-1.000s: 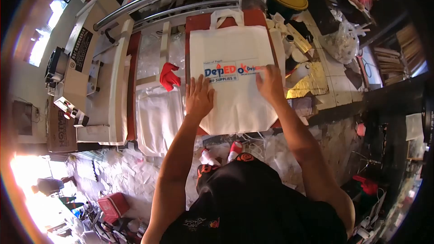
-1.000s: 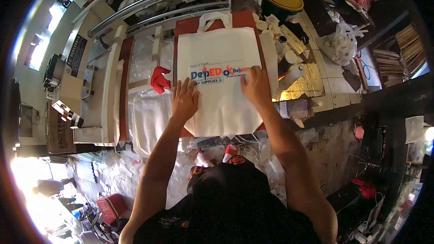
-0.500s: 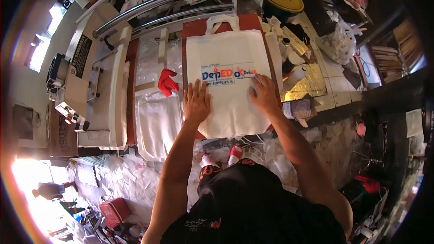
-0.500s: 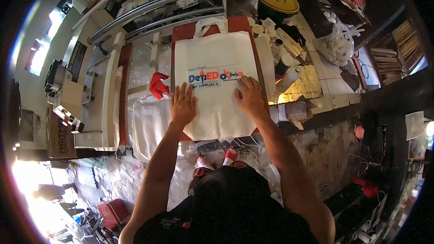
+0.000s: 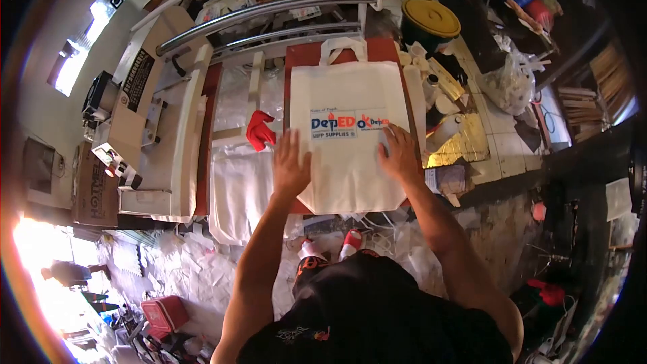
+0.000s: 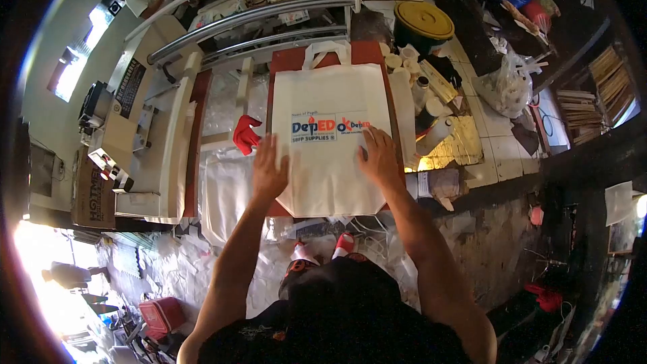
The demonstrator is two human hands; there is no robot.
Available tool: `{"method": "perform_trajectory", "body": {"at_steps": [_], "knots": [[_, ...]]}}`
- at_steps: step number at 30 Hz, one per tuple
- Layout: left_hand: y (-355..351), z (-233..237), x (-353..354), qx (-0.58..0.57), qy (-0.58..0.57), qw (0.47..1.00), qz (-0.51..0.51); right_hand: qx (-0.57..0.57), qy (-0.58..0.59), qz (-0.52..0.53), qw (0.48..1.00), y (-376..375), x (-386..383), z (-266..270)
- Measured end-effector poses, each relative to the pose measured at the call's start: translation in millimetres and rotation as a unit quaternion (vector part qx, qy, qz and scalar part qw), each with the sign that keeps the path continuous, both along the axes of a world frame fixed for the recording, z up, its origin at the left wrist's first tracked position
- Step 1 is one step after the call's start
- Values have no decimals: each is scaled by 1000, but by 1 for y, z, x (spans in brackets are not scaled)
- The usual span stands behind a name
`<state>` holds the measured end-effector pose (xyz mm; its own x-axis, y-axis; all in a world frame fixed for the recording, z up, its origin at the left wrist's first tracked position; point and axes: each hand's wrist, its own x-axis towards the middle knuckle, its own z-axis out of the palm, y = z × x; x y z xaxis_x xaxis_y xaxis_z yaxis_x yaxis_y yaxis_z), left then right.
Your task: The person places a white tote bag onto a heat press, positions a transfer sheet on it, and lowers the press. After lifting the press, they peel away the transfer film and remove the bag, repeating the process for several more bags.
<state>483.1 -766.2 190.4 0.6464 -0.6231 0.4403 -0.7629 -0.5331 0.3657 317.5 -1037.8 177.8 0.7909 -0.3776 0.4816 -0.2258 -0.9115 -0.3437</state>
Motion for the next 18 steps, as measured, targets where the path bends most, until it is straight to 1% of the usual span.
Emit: {"method": "perform_trajectory", "body": {"at_steps": [1,2,3,4,5,6,7,8,9,10,11,13,15,16,18], "knots": [[20,11,5,-41,6,999,-11,-1,-5,-1,1000,0,0,0],[49,35,7,-89,53,994,26,0,-9,-2,1000,0,0,-1],[86,62,15,-6,-21,996,86,2,-9,-2,1000,0,0,-3],[122,83,26,-25,-53,987,152,-4,-5,-5,1000,1,-1,-3],[173,75,52,-4,-80,977,200,-11,-3,-8,1000,1,-1,-4],[211,91,71,-2,-167,951,262,-9,-3,-9,1000,1,-1,-5],[263,93,103,51,-224,921,315,-10,4,-9,1000,1,-1,-6],[295,113,113,121,-123,888,426,-13,10,-9,1000,0,-1,-6],[319,126,121,151,-108,872,453,-12,9,-10,1000,-1,-2,-7],[322,136,123,214,-111,821,518,-11,11,-11,1000,-1,-2,-7],[346,126,140,208,-114,844,481,-10,11,-11,1000,0,-1,-7],[352,135,151,202,-121,866,442,-9,9,-10,1000,0,0,-8],[342,145,162,253,3,850,461,-13,11,-12,1000,-1,0,-7],[345,143,175,252,4,852,460,-8,8,-11,1000,0,0,-5],[352,143,187,238,69,852,460,-4,9,-7,1000,1,-3,-1]]}}
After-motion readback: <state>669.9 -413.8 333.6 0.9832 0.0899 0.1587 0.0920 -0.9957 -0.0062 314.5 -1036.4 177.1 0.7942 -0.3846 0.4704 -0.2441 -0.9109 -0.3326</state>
